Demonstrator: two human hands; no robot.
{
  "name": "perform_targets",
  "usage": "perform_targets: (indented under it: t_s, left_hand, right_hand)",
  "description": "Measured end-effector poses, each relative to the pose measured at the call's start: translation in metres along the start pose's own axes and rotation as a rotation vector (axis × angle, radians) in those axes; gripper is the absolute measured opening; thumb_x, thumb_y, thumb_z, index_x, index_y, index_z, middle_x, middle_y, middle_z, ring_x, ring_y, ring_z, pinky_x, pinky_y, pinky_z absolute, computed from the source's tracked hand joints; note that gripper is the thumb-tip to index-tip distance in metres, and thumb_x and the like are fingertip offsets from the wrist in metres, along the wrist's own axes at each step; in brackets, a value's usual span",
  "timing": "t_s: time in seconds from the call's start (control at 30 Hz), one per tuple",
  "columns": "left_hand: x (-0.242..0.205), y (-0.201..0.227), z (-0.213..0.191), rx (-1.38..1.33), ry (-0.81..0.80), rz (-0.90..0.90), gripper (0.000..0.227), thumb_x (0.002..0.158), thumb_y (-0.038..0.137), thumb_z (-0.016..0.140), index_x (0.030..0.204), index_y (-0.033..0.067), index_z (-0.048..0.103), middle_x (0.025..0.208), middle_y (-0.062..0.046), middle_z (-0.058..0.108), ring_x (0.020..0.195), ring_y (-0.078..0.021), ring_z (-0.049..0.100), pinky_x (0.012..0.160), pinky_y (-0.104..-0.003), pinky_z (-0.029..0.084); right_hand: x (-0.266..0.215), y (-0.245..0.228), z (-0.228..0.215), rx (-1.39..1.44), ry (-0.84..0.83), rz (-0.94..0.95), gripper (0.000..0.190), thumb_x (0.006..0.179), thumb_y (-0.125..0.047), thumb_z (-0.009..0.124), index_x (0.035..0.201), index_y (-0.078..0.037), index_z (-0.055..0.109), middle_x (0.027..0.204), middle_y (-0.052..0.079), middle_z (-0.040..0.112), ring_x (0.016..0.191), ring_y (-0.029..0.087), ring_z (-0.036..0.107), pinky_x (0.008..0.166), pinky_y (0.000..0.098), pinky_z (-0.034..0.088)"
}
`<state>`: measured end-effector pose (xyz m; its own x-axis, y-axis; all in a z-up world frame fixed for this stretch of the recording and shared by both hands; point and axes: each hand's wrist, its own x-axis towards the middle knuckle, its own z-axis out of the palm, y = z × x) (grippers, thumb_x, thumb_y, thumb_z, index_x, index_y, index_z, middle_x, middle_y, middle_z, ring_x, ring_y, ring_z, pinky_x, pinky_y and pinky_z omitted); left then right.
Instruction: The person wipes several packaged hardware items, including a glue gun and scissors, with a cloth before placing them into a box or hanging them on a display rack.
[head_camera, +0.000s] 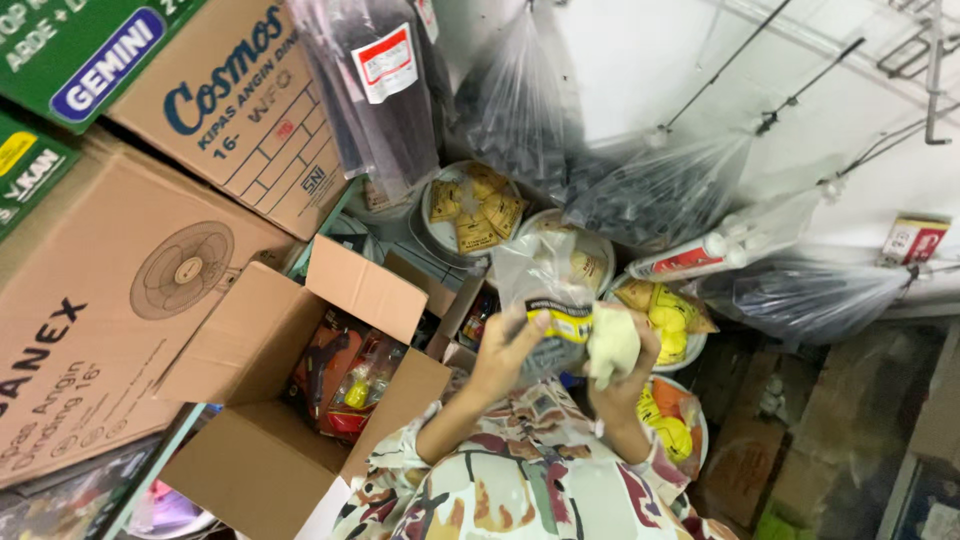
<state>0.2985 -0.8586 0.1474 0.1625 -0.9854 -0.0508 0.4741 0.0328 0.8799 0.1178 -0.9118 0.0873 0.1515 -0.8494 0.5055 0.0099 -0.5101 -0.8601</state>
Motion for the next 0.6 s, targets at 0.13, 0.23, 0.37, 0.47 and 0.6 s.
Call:
perform_targets:
  t_s: [0.13,0.23,0.37,0.47,0.6]
  left_hand:
    - [0.022,0.019,0.009,-0.087,-0.075,0.029,0.05,0.109,0.022,0.053,0.153,-0.003,0.046,0.13,-0.011,0.067,0.12,-0.0142,0.06,0.109,-0.03,0.045]
    - [0.033,0.037,0.005,0.115,-0.154,0.098,0.051,0.114,0.032,0.042,0.151,-0.003,0.049,0.14,-0.012,0.064,0.13,-0.0145,0.059,0.115,-0.029,0.042]
    - [0.05,0.052,0.0,0.199,-0.214,0.16,0.06,0.115,0.041,0.033,0.153,-0.0038,0.045,0.154,-0.014,0.054,0.141,-0.018,0.051,0.119,-0.031,0.037]
    - [0.061,0.057,-0.01,0.174,-0.058,-0.098,0.061,0.115,0.04,0.035,0.147,-0.006,0.059,0.125,-0.025,0.072,0.111,-0.0257,0.067,0.098,-0.037,0.052]
    - [0.062,0.073,-0.026,0.14,-0.175,0.122,0.061,0.115,0.042,0.034,0.153,-0.0039,0.047,0.156,-0.016,0.052,0.139,-0.0211,0.054,0.119,-0.033,0.04]
  right_hand:
    - [0.039,0.002,-0.022,-0.139,0.225,0.031,0.069,0.093,-0.027,0.08,0.149,-0.009,0.044,0.148,0.012,0.051,0.135,0.027,0.053,0.118,0.0427,0.044]
    - [0.084,-0.046,-0.02,-0.179,0.2,-0.148,0.061,0.094,-0.018,0.081,0.145,-0.014,0.047,0.149,0.014,0.053,0.129,0.027,0.06,0.11,0.0426,0.054]
    - [0.117,-0.095,0.032,-0.497,-0.191,-0.315,0.061,0.066,-0.012,0.085,0.124,-0.012,0.063,0.138,0.014,0.06,0.115,0.038,0.06,0.101,0.0489,0.049]
    - [0.116,-0.094,0.057,-0.536,-0.265,-0.348,0.054,0.063,-0.012,0.087,0.115,-0.009,0.071,0.131,0.01,0.065,0.108,0.039,0.06,0.096,0.0475,0.048]
    - [0.088,-0.066,0.058,-0.485,-0.215,-0.315,0.039,0.071,-0.009,0.083,0.109,-0.01,0.075,0.123,0.009,0.071,0.107,0.035,0.062,0.097,0.0448,0.049]
